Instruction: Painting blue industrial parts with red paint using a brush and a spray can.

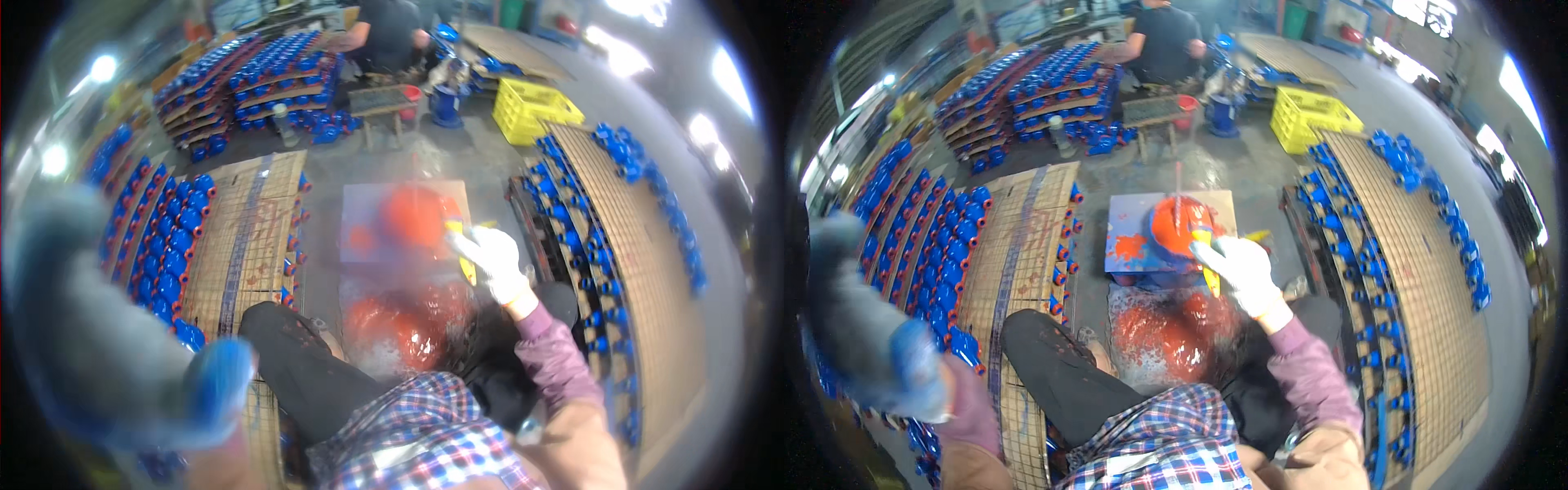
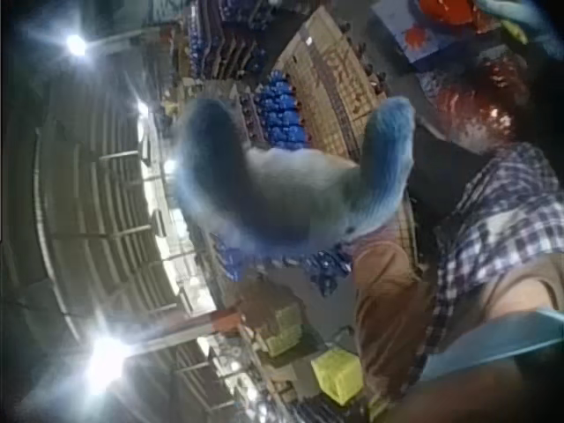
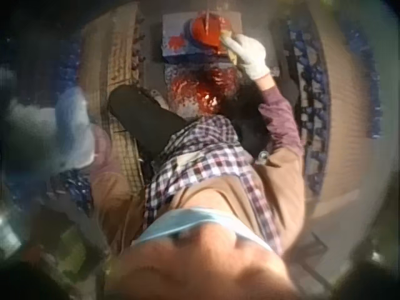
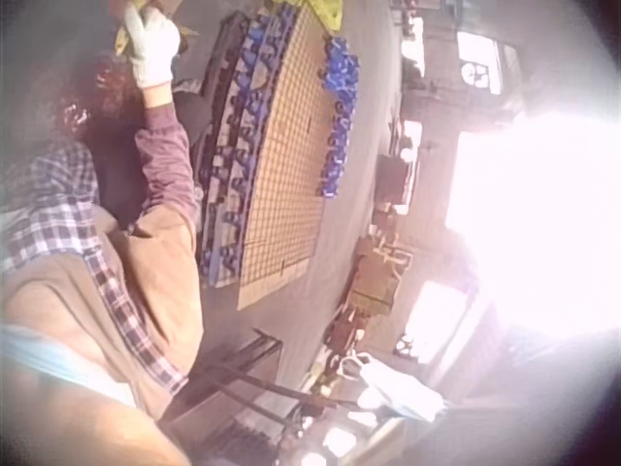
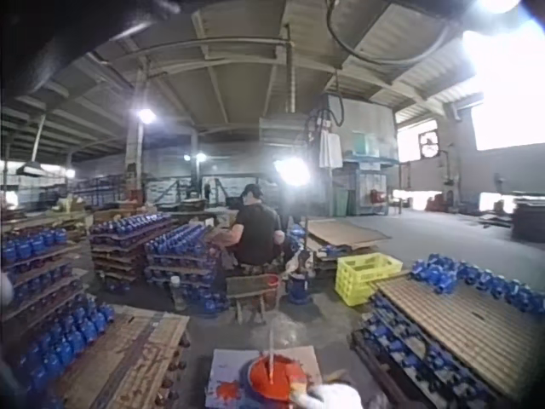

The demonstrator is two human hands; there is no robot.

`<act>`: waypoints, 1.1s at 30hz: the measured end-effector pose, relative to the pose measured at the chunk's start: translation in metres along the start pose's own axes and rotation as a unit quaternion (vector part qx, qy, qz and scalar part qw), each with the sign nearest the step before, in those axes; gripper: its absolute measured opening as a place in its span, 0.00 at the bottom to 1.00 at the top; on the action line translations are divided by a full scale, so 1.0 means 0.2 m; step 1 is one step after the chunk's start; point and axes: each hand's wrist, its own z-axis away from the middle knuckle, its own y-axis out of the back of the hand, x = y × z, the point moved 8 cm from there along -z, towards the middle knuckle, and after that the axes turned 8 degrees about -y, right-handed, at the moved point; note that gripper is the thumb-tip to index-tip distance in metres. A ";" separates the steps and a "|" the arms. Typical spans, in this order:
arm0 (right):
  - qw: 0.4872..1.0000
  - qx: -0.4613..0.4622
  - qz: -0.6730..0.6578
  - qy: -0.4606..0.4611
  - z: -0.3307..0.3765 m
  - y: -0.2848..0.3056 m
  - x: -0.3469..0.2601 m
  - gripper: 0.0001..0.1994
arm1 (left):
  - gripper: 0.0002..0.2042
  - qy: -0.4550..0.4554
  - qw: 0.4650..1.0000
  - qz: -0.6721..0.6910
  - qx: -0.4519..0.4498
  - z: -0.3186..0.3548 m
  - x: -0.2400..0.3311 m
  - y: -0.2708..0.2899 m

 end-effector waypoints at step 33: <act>0.986 -0.126 -0.081 -0.077 -0.15 -0.44 0.76 0.11 | 0.18 0.053 0.372 0.664 -0.646 2.96 2.15 -1.01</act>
